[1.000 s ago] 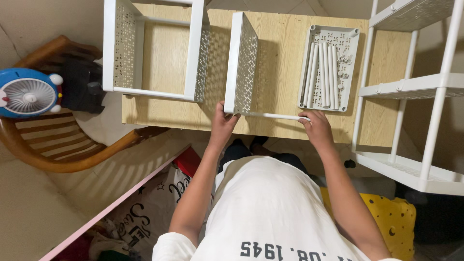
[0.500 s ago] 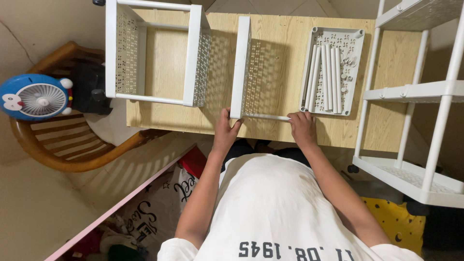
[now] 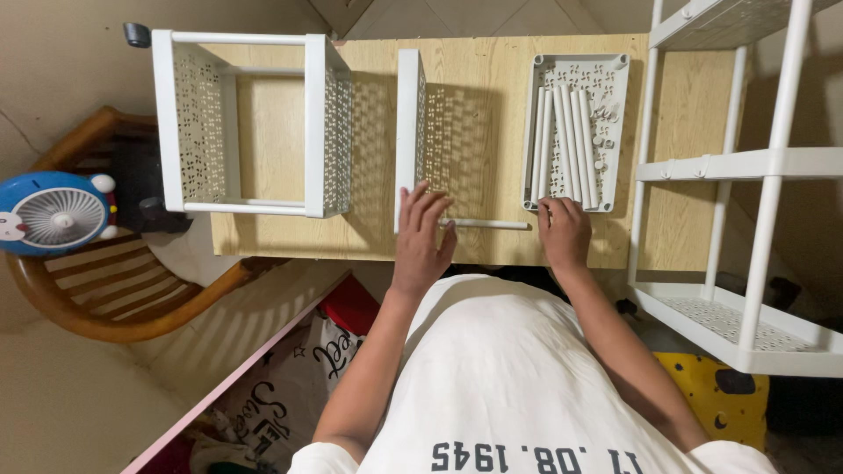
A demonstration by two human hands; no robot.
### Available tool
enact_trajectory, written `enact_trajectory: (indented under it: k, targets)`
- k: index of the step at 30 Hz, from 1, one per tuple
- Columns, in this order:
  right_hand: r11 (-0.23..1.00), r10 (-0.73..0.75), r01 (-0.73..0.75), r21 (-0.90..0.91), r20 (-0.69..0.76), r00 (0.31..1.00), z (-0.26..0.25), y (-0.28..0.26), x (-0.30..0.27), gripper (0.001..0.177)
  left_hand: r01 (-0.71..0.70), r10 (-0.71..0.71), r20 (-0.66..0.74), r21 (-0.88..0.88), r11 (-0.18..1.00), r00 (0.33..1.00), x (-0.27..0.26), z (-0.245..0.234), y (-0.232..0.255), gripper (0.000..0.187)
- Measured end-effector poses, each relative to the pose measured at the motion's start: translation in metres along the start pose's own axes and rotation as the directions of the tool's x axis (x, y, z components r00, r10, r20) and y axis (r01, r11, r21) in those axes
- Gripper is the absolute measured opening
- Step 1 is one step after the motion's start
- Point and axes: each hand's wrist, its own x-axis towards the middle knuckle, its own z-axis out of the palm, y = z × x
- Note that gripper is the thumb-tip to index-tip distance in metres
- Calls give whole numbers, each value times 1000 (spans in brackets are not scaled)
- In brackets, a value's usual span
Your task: The person assembles a white plastic shelving unit by attaching caster wheels to the base, inserting vertical poles into perforated panels, and connecting horizontal crossbars to form a two-tier frame. The unit is built on a wooden table in a small room.
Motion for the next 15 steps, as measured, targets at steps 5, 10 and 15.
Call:
enact_trajectory:
  k: [5,10,15]
  targets:
    - [986,165,-166,14,39,986,4,21,21,14,10,26,303,-116,993,953,17,72,-1,21]
    - [964,266,-260,-52,179,947,22,34,38,18,-31,48,404,-48,998,913,25,148,-3,36]
    - [944,321,-287,-162,263,910,34,39,44,20,-70,-20,465,175,982,885,27,196,-11,33]
